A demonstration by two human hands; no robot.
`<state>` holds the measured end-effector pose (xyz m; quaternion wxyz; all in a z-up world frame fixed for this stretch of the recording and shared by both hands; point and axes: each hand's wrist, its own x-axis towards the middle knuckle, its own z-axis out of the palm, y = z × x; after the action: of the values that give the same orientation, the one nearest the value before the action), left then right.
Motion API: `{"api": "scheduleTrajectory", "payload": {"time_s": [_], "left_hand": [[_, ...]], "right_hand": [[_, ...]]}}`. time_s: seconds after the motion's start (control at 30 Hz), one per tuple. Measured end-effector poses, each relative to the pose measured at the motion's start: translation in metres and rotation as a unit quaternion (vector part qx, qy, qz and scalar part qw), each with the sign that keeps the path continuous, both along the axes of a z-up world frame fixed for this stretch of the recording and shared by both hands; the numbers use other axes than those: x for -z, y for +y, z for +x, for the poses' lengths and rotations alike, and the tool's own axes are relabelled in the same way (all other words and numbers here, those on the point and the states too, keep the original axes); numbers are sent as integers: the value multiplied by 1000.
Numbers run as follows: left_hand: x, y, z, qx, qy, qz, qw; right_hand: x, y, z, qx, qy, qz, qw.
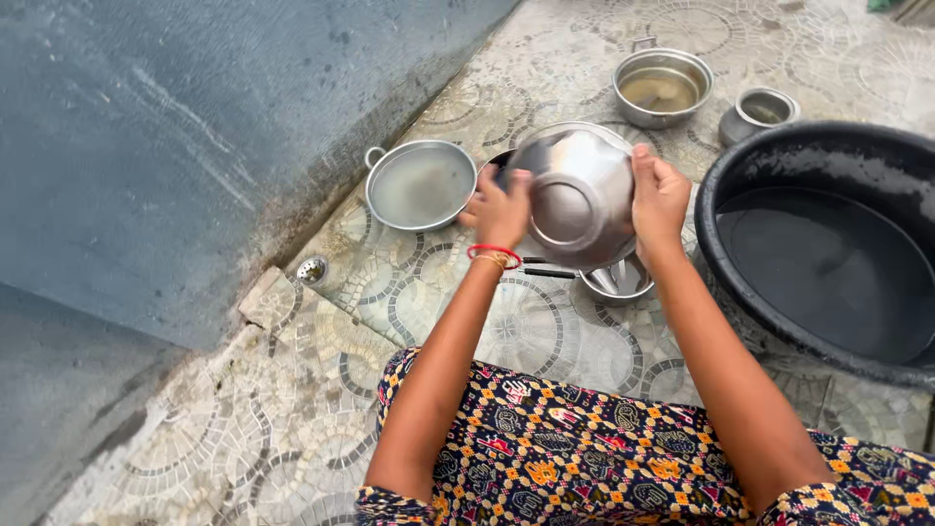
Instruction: The person cleans various metal plates and bowls by scrubbing them with a sponge and rinsing them in a large basin of water.
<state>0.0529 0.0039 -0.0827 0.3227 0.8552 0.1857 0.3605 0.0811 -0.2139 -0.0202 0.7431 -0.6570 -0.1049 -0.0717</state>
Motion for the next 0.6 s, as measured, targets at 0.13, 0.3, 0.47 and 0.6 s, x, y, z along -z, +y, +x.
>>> {"api": "scheduleTrajectory", "payload": {"time_s": [0.13, 0.3, 0.47, 0.6], "left_hand": [[12, -49, 16, 416, -40, -253, 873], [-25, -22, -5, 311, -86, -266, 908], [-38, 22, -9, 293, -69, -262, 917], [-20, -12, 12, 322, -48, -188, 927]], "right_hand": [[-15, 30, -51, 1, -182, -141, 973], [-20, 30, -94, -75, -408, -356, 837], [-50, -41, -19, -151, -523, -530, 650], [-66, -59, 2, -84, -486, -581, 648]]}}
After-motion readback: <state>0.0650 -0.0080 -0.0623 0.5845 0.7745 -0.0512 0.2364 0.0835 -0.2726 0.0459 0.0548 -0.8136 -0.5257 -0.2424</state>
